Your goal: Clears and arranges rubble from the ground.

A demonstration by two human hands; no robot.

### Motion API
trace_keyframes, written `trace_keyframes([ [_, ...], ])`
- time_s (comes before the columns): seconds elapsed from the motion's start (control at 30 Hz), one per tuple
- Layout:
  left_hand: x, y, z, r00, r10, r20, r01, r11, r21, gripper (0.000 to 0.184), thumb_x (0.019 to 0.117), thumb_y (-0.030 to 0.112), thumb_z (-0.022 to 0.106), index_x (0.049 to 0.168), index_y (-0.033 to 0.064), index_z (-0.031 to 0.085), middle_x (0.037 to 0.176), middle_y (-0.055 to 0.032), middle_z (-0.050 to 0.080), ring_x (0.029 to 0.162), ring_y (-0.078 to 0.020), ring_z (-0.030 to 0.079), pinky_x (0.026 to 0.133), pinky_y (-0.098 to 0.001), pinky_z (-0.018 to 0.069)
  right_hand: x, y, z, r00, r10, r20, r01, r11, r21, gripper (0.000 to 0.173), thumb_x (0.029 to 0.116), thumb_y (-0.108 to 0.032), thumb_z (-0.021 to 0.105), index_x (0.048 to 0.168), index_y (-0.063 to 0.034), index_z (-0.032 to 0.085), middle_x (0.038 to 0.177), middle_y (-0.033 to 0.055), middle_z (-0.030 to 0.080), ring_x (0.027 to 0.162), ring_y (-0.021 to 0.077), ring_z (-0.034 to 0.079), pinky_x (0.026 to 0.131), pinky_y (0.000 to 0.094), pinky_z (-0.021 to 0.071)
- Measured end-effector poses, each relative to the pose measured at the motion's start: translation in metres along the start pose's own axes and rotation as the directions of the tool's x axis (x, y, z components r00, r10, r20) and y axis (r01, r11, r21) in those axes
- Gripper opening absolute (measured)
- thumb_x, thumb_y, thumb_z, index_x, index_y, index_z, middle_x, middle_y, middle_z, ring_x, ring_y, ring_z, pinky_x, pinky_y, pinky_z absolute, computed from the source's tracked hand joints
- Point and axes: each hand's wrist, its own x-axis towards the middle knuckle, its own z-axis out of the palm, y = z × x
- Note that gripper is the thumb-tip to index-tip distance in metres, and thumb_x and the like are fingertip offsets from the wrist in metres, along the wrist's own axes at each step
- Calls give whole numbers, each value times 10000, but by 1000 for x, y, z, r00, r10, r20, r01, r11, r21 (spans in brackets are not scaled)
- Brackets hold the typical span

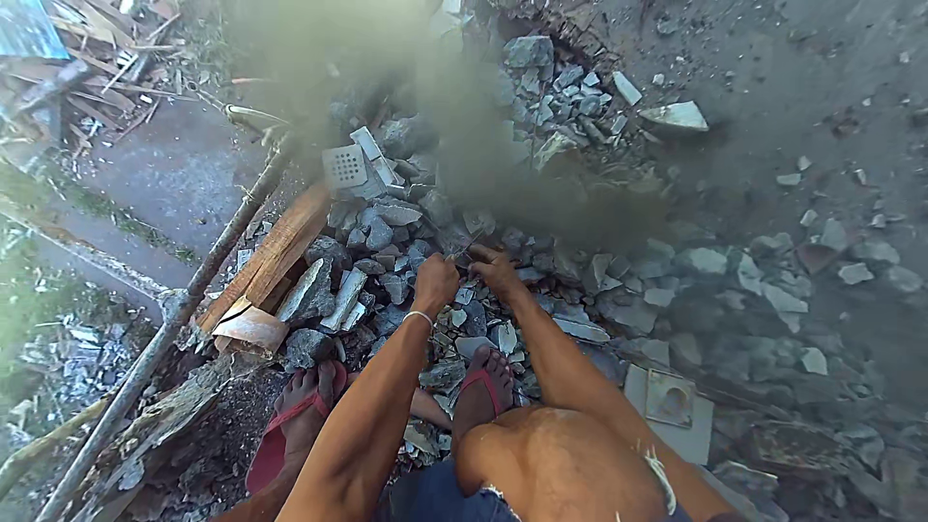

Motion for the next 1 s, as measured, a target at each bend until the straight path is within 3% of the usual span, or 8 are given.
trace_keyframes([
  [0.1, -3, -2, 1, 1000, 0, -5, 0, 1000, -11, 467, 1098, 398, 395, 1015, 24, 663, 917, -200, 689, 876, -360, 699, 769, -578, 563, -3, 7, 3, 996, -84, 8, 84, 990, -117, 395, 899, -56, 665, 1294, -78, 651, 1057, 126, 706, 712, 241, 668, 581, 431, 583],
  [0.23, -1, 1, -1, 1000, 9, -28, -9, 1000, -21, 461, 1097, 399, 403, 975, 32, 655, 874, -185, 676, 839, -345, 689, 746, -564, 557, 4, 1, 3, 992, -125, -28, 114, 964, -242, 251, 914, -139, 740, 1151, -74, 687, 923, 124, 711, 649, 228, 663, 583, 437, 587],
  [0.43, 1, -3, 0, 999, 11, -32, -11, 1000, -4, 453, 1089, 413, 417, 965, 48, 654, 863, -168, 681, 839, -339, 696, 744, -565, 561, 14, 5, 12, 1000, -17, 21, 22, 966, -259, 145, 886, -131, 712, 971, -28, 659, 796, 118, 658, 644, 231, 640, 591, 446, 563],
  [0.53, 5, -4, 2, 999, 24, -35, -24, 1000, 11, 450, 1086, 411, 417, 956, 53, 656, 868, -169, 683, 854, -336, 698, 748, -567, 561, 8, 4, 8, 998, 11, 69, 0, 987, -159, 157, 909, -88, 718, 1050, -26, 683, 921, 129, 704, 757, 239, 698, 666, 436, 617],
  [0.63, 1, -7, 0, 1000, 20, -5, -20, 1000, -15, 464, 1090, 422, 412, 989, 44, 660, 896, -190, 684, 858, -354, 699, 744, -575, 564, -6, 12, 9, 994, -79, -78, 58, 968, -246, 342, 878, -135, 787, 1206, -85, 705, 1121, 126, 705, 898, 239, 712, 783, 464, 629],
  [0.77, -2, -3, -3, 1000, 14, 0, -14, 999, -52, 457, 1091, 408, 419, 966, 38, 657, 846, -180, 673, 794, -335, 690, 712, -545, 564, -19, 14, 26, 873, -409, -267, 151, 746, -649, 463, 868, -337, 819, 1231, -81, 691, 1175, 138, 673, 934, 279, 691, 801, 510, 599],
  [0.9, -6, -4, -4, 999, 37, 1, -37, 998, -54, 459, 1096, 395, 419, 958, 24, 652, 856, -197, 663, 803, -350, 681, 714, -554, 554, -12, -1, 36, 844, -517, -143, 109, 427, -898, 408, 943, -379, 739, 1076, 5, 693, 1058, 201, 702, 877, 376, 726, 675, 550, 603],
  [1.0, -5, -3, -5, 999, 39, -17, -39, 999, -26, 444, 1095, 383, 417, 948, 33, 649, 861, -187, 667, 823, -347, 685, 728, -554, 554, -5, -15, 31, 843, -538, -3, 147, 235, -961, 270, 971, -268, 677, 944, 0, 696, 939, 190, 717, 772, 372, 728, 594, 537, 587],
])
